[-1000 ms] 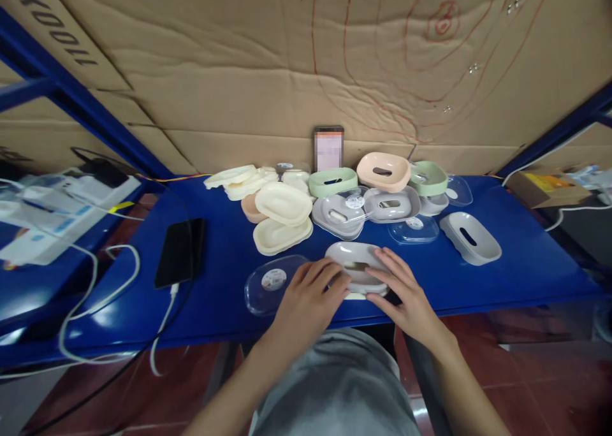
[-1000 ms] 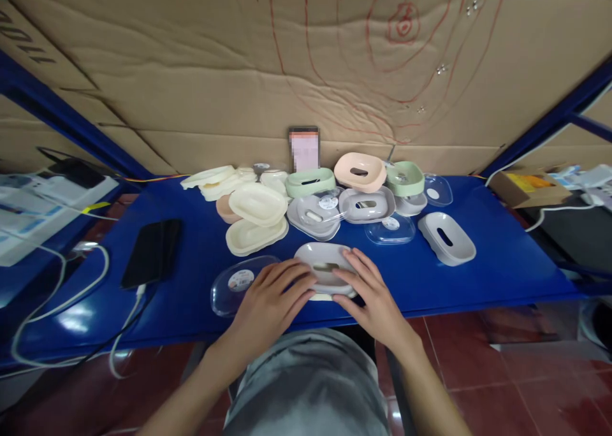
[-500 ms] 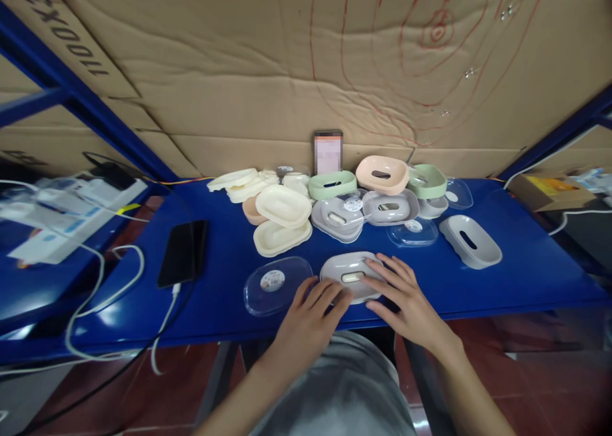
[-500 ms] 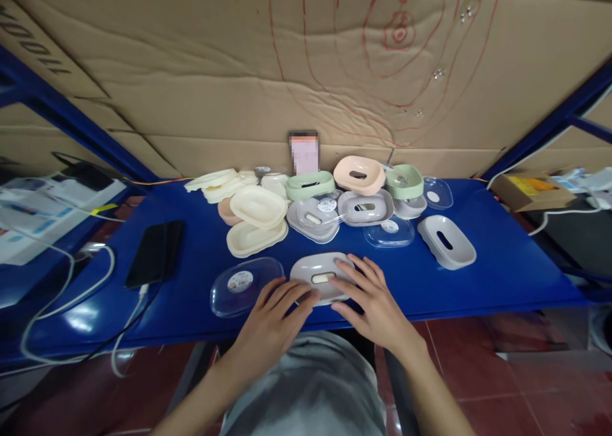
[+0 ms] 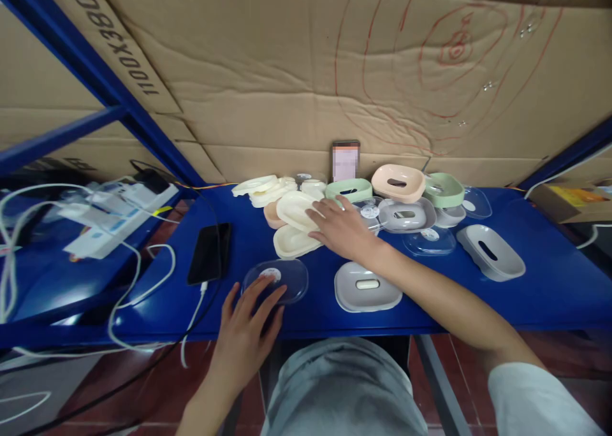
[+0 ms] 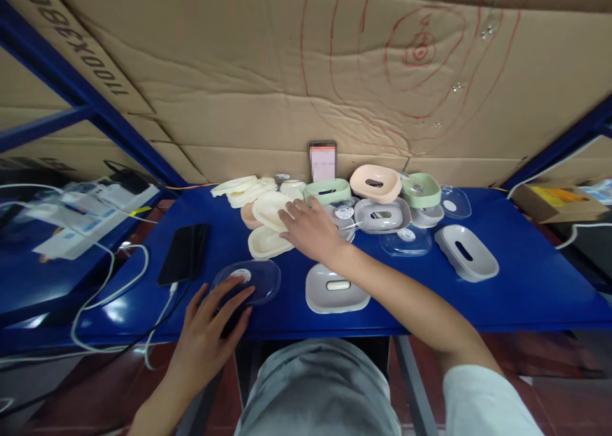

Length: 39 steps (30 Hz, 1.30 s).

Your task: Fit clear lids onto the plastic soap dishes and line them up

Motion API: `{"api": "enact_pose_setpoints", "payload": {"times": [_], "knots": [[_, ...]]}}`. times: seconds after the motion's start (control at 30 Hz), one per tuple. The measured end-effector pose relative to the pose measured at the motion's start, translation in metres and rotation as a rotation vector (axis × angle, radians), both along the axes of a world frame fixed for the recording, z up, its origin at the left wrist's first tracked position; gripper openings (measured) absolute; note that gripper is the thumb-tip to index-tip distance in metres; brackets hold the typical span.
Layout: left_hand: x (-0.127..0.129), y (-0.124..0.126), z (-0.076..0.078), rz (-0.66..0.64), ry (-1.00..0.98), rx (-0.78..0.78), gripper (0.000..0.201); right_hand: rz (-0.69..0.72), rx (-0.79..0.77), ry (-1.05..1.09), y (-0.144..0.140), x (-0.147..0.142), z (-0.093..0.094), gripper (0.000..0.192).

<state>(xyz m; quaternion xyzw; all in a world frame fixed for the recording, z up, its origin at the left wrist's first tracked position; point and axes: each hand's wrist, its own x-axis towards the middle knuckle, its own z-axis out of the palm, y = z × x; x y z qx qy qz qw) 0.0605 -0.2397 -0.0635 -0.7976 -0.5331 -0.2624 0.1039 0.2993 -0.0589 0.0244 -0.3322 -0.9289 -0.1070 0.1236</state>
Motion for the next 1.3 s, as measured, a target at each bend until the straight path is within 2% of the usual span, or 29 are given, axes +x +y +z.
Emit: {"api": "enact_pose_setpoints", "payload": {"times": [0.1, 0.17, 0.27, 0.37, 0.43, 0.5, 0.63, 0.77, 0.9, 1.1, 1.23, 1.3], "knots": [[-0.005, -0.002, -0.001, 0.068, -0.045, -0.001, 0.036, -0.038, -0.046, 0.026, -0.005, 0.032, 0.002, 0.037], [0.003, -0.005, 0.0, 0.078, -0.089, 0.024, 0.036, -0.061, -0.057, 0.053, -0.012, 0.061, -0.002, 0.041], [0.036, -0.007, 0.005, -0.058, -0.157, 0.017, 0.037, -0.123, -0.022, 0.06, -0.016, 0.093, -0.016, 0.049], [0.077, -0.001, 0.013, -0.241, -0.122, -0.073, 0.038, -0.102, 0.014, 0.022, -0.014, 0.106, -0.029, 0.052], [0.097, 0.006, 0.016, -0.298, -0.087, -0.101, 0.033, -0.051, 0.041, 0.013, -0.017, 0.109, -0.032, 0.051], [0.105, 0.013, 0.018, -0.3, -0.086, -0.1, 0.023, -0.011, 0.052, 0.042, -0.024, 0.111, -0.032, 0.05], [0.097, 0.018, 0.016, -0.27, -0.139, -0.104, 0.014, 0.039, -0.039, 0.141, -0.043, 0.117, -0.031, 0.045], [0.087, 0.015, 0.01, -0.268, -0.209, -0.104, 0.017, -0.006, -0.148, 0.158, -0.045, 0.122, -0.034, 0.064], [0.087, 0.013, 0.005, -0.265, -0.223, -0.103, 0.019, 0.02, -0.234, 0.167, -0.038, 0.123, -0.036, 0.066], [0.084, 0.009, 0.006, -0.273, -0.292, -0.074, 0.018, -0.01, -0.206, 0.144, -0.041, 0.128, -0.033, 0.049], [0.081, 0.005, 0.009, -0.249, -0.34, -0.069, 0.016, -0.038, -0.197, 0.092, -0.039, 0.13, -0.036, 0.068], [0.079, 0.005, 0.01, -0.252, -0.375, -0.114, 0.014, -0.051, -0.181, 0.104, -0.036, 0.129, -0.037, 0.068]]}}
